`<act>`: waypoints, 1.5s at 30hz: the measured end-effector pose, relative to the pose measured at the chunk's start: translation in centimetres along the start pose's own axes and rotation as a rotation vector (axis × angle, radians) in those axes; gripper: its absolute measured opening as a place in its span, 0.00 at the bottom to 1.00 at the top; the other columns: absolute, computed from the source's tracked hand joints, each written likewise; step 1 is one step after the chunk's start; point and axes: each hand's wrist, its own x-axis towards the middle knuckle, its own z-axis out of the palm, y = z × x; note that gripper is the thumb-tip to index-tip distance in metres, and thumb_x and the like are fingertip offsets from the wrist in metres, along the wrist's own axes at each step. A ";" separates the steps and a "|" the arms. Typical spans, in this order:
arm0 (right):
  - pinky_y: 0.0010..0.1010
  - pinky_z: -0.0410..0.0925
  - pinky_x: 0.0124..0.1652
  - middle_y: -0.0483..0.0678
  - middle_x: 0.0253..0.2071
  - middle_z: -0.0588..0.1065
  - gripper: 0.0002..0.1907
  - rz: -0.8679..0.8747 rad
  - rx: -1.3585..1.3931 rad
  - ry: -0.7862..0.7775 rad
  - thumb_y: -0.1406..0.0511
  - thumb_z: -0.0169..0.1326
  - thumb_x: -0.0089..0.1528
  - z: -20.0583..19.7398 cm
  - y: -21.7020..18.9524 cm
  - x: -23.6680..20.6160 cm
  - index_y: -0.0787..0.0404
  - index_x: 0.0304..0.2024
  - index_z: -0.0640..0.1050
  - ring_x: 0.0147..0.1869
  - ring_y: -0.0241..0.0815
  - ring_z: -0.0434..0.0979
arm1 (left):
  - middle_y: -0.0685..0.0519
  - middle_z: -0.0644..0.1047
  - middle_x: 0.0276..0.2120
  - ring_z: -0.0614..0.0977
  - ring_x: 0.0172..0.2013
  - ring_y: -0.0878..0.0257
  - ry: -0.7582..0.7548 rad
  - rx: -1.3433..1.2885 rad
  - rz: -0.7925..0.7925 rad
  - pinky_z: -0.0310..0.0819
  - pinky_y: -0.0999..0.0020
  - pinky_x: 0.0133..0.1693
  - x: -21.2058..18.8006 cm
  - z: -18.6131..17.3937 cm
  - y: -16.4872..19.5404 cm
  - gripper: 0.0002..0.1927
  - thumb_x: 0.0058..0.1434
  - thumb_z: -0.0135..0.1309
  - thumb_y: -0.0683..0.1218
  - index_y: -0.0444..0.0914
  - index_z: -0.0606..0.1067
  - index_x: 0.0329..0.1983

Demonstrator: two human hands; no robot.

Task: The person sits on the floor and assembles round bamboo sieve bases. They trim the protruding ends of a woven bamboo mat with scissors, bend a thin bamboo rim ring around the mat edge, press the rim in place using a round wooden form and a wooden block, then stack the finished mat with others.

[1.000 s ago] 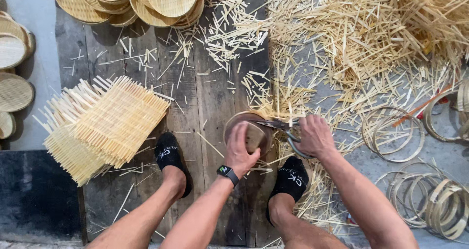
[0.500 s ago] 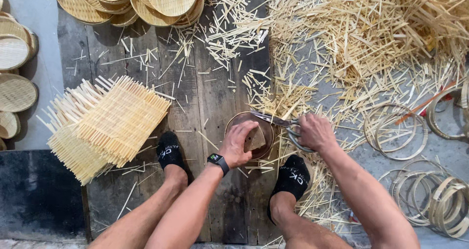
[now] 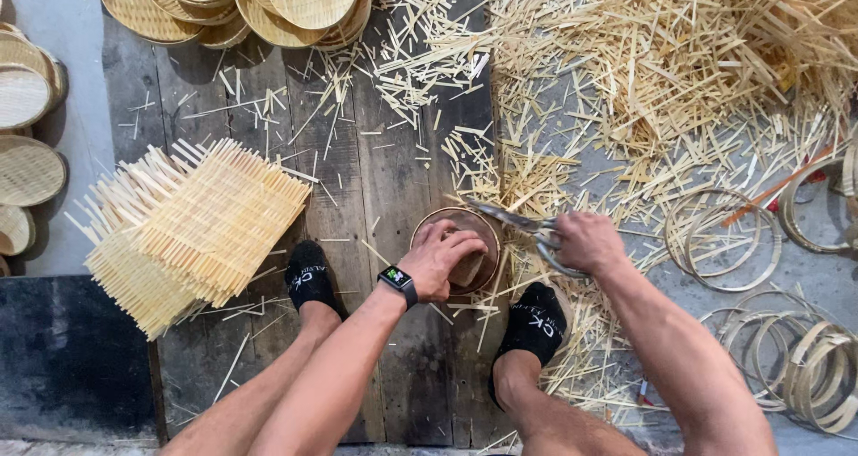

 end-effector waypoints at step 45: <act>0.31 0.74 0.30 0.53 0.30 0.80 0.09 0.290 1.576 -0.010 0.67 0.62 0.61 7.5 -6.7 -1.2 0.70 0.38 0.82 0.30 0.43 0.80 | 0.48 0.85 0.33 0.85 0.31 0.63 0.488 -0.656 -1.058 0.78 0.68 0.38 0.8 8.5 -8.0 0.16 0.49 0.72 0.47 0.37 0.86 0.40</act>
